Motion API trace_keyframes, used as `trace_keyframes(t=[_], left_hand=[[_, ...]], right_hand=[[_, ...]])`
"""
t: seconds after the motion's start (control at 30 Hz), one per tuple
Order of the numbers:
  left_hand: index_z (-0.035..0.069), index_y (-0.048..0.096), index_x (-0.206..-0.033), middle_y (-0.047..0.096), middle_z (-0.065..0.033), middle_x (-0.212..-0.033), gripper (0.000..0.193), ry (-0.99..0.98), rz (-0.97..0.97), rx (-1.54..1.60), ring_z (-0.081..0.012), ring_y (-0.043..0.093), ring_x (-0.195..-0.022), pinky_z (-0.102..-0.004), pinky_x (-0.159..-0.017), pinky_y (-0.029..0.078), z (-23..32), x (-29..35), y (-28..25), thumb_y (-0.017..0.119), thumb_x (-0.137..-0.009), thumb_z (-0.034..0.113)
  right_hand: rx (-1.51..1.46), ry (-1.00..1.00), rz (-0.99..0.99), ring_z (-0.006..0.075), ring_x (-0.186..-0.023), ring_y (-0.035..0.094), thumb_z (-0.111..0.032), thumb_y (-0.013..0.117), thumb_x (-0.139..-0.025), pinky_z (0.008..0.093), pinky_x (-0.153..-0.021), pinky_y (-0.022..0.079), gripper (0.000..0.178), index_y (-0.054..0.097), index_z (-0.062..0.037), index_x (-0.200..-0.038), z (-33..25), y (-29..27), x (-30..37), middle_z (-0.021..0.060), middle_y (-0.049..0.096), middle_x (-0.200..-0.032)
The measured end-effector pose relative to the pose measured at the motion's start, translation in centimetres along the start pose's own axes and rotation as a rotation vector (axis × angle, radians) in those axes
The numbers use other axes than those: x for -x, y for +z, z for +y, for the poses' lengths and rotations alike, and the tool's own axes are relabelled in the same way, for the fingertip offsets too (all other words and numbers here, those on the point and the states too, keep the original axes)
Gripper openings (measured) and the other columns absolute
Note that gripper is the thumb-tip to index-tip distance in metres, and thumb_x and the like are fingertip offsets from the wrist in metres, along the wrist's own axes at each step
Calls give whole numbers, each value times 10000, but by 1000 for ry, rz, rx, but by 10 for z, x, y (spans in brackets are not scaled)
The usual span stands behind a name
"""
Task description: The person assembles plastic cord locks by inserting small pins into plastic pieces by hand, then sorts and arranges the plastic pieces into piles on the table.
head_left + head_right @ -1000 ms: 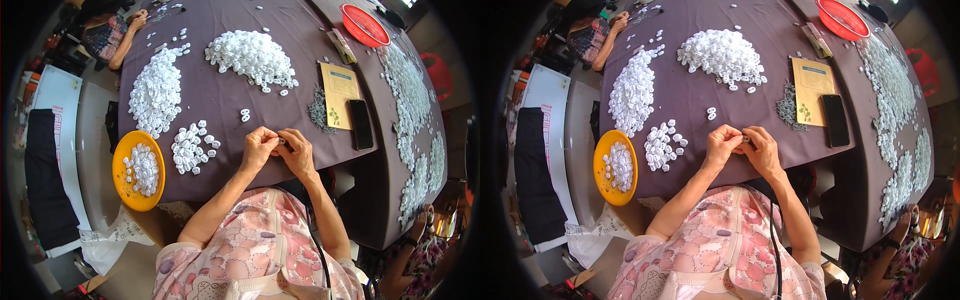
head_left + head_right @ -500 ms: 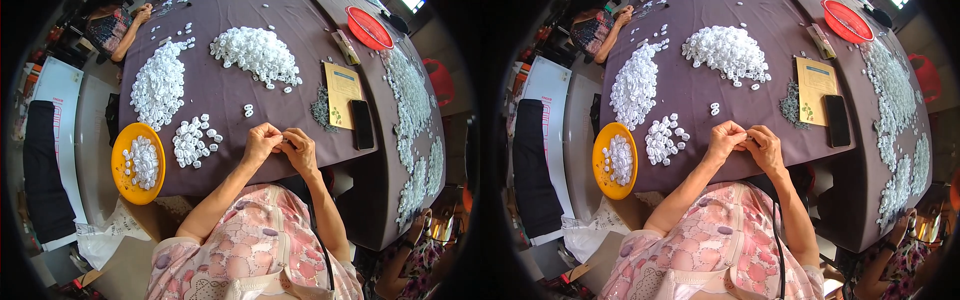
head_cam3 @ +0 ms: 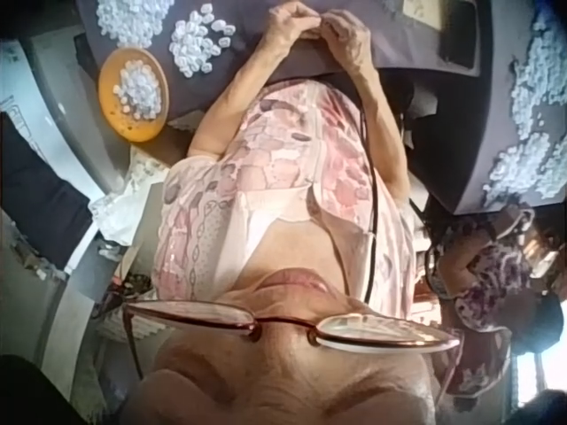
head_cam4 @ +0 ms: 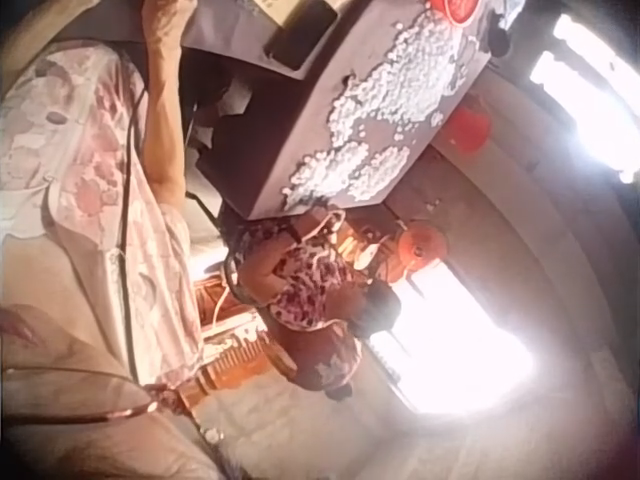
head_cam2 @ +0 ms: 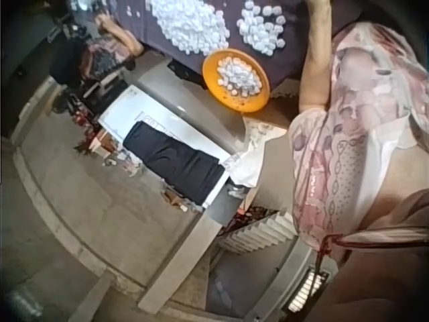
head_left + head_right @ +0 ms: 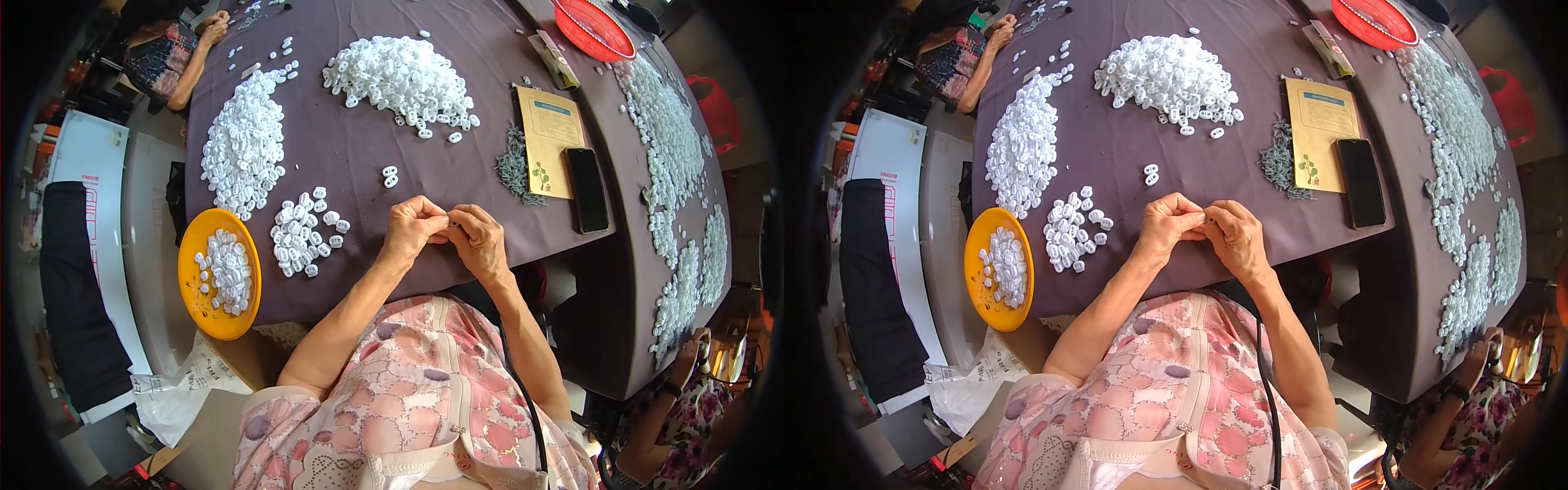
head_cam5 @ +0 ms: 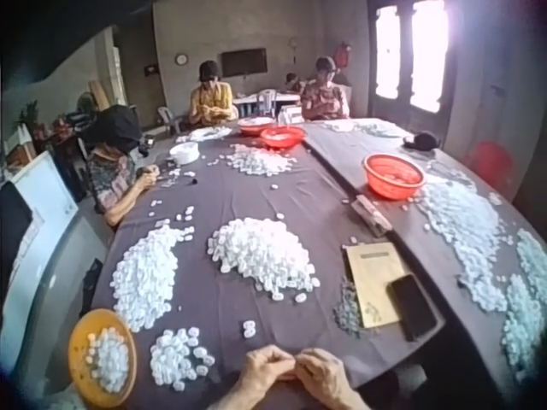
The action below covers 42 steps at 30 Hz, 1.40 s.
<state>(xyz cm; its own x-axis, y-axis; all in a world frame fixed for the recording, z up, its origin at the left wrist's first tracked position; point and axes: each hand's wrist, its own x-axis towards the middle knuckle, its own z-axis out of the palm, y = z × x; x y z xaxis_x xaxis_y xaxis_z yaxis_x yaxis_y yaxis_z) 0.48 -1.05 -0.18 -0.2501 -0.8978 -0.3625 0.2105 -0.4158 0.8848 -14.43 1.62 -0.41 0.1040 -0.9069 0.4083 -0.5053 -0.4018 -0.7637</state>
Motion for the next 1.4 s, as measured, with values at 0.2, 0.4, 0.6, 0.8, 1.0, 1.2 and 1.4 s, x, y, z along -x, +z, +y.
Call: trace_keyframes(t=[0.2,0.4,0.6,0.8,1.0,1.2,1.4], left_hand=[[8,610,-875,655,-48,-796,43,114,39,-26,-91,628,-669,-222,-567,538,-15,4,-1,614,-867,51],[-8,624,-946,640,-25,-785,100,202,108,-144,-66,602,-678,-211,-587,523,-4,22,-1,573,-886,54],[-12,633,-951,643,-113,-831,154,663,457,-919,-205,611,-735,-297,-645,482,26,31,-79,498,-882,17],[7,605,-893,607,-154,-846,107,632,439,-1296,-339,562,-826,-431,-752,445,49,39,-114,546,-804,4],[21,596,-891,576,-126,-866,110,577,499,-1358,-319,539,-854,-424,-769,432,47,42,-116,566,-785,6],[12,597,-859,571,-127,-873,99,682,539,-1288,-314,542,-859,-410,-792,432,48,42,-92,586,-764,-11],[14,621,-901,589,-120,-877,133,769,402,-1165,-310,553,-867,-401,-773,451,39,21,-60,611,-770,-6]], right_hand=[[-1,85,-24,269,-767,636,-51,688,-731,336,-659,516,190,660,-33,-918,-8,1,-1,98,635,-893],[-3,80,-102,258,-788,631,-48,717,-714,323,-643,516,230,648,-22,-932,-15,-9,0,108,628,-924],[19,-29,-53,288,-795,623,-15,696,-744,339,-678,511,191,640,-9,-927,-9,-9,3,125,620,-946],[277,35,149,296,-797,616,-23,678,-755,356,-681,502,118,645,-29,-868,10,-40,-4,106,621,-871],[638,117,134,280,-802,583,-54,659,-771,383,-677,475,97,645,-62,-867,27,-57,-23,83,585,-842],[615,68,105,279,-818,575,-39,656,-770,379,-699,477,112,646,-61,-880,30,-49,-20,77,580,-868],[541,38,56,279,-826,573,-21,645,-773,372,-700,480,141,656,-60,-908,25,-54,-26,86,577,-879]])
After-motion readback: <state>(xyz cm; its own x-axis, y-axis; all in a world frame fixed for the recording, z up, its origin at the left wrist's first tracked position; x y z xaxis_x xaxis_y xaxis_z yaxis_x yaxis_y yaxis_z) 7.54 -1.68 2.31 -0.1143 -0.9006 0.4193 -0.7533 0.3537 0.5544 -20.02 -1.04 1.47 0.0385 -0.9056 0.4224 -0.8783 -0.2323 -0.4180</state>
